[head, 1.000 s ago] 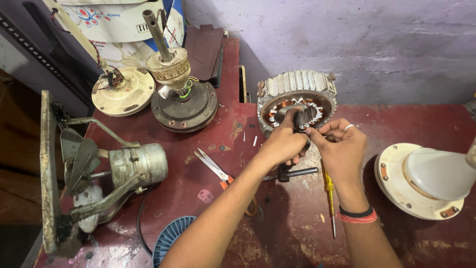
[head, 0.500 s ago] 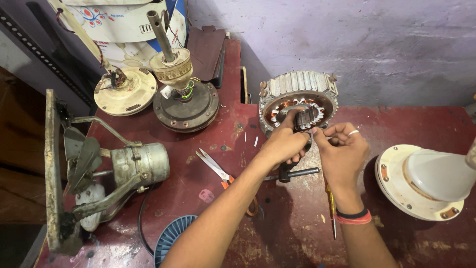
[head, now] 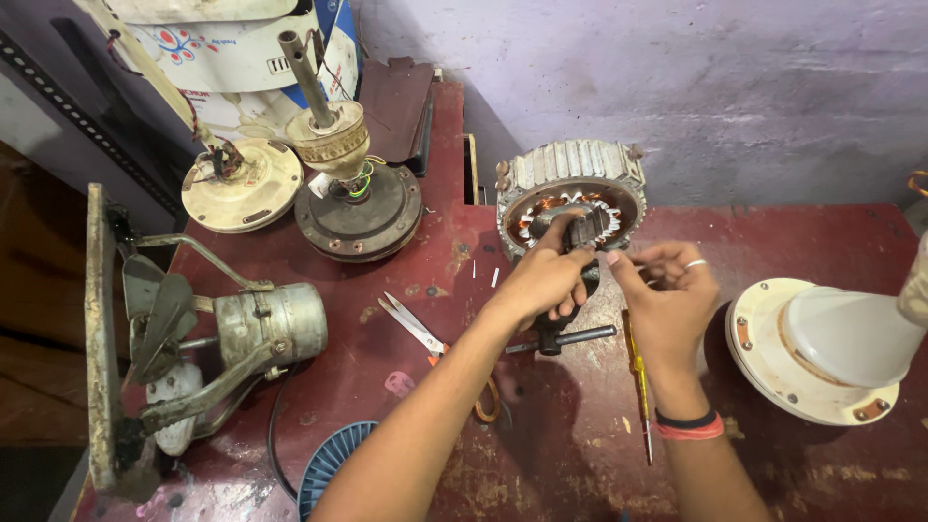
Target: The person uses a screwdriver to adjust and secure components inside a disassembled electric motor rotor held in a bench vise. They repeatedly rotate the rotor and use the screwdriver to press or align internal parts. A blue fan impeller is briefly handled and set aside.
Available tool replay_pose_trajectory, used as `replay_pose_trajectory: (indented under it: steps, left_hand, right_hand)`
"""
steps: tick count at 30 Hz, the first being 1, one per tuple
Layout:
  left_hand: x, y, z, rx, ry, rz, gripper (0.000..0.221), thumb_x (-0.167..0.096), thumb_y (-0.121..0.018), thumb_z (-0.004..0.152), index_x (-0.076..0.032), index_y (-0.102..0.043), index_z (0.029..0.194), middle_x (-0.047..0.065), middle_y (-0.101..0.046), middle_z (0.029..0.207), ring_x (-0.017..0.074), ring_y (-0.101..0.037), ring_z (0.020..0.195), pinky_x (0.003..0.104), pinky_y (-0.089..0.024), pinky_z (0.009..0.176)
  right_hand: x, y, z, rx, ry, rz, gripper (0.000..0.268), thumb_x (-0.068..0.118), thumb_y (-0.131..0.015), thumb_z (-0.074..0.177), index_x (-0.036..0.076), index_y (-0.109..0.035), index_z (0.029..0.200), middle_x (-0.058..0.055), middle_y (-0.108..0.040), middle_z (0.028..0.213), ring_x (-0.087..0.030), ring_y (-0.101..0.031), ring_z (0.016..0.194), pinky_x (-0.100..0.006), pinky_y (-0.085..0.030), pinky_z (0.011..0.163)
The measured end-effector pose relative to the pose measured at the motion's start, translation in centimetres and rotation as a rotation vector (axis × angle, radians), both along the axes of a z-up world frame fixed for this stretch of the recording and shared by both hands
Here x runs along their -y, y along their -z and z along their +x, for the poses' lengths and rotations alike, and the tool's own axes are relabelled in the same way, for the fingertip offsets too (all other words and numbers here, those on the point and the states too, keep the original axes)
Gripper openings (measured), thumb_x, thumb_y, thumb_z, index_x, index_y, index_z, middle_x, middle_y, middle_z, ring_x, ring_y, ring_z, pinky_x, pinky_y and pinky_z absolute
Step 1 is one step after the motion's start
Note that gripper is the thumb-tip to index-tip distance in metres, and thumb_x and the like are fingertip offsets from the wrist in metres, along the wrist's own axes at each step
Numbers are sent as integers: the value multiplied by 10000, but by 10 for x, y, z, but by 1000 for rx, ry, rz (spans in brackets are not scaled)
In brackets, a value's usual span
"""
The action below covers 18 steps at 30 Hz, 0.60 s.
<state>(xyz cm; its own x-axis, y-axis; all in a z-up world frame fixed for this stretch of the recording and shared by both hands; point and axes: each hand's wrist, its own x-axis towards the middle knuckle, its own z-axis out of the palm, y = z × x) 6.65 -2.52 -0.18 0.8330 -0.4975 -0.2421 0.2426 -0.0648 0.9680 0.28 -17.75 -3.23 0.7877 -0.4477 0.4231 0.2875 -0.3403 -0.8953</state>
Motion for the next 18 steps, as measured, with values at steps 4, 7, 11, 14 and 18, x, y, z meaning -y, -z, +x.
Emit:
replay_pose_trajectory:
  steps: [4,7,11,14,18]
  left_hand:
    - [2,4,-4,29,-21,31,663,-216,-526,981,-254,-274,1593,49,-609,593,106,-490,387,293,-376,346]
    - [5,4,-7,86,-49,53,676,-181,-536,981,-242,-275,1602,54,-622,609,104,-504,408,298,-410,380]
    - [6,2,-9,85,-71,69,680,-147,-524,988,-249,-264,1607,51,-616,604,105,-503,417,304,-416,405]
    - [7,1,-11,82,-89,77,693,-112,-525,978,-234,-266,1609,51,-632,610,108,-509,427,303,-425,414]
    - [12,6,-15,118,-160,87,727,-95,-518,935,-233,-284,1609,47,-634,606,118,-513,427,323,-430,416]
  right_hand:
    - [14,-3,25,84,-180,144,649,-26,-842,823,16,-439,1330,-125,-648,1233,-137,-664,1000,-262,-592,837]
    - [22,-7,46,46,-401,317,904,-70,-834,722,56,-350,1474,-133,-587,1343,-156,-644,1158,-319,-583,988]
    - [23,-4,68,24,-692,454,943,-126,-825,683,36,-379,1498,-93,-602,1318,-180,-638,1213,-357,-542,1067]
    - [29,1,76,-24,-783,468,840,-150,-810,704,15,-462,1450,-94,-635,1281,-191,-642,1176,-364,-550,1031]
    - [43,11,80,-84,-817,437,812,-157,-799,672,29,-500,1404,-72,-650,1251,-189,-647,1156,-379,-565,1005]
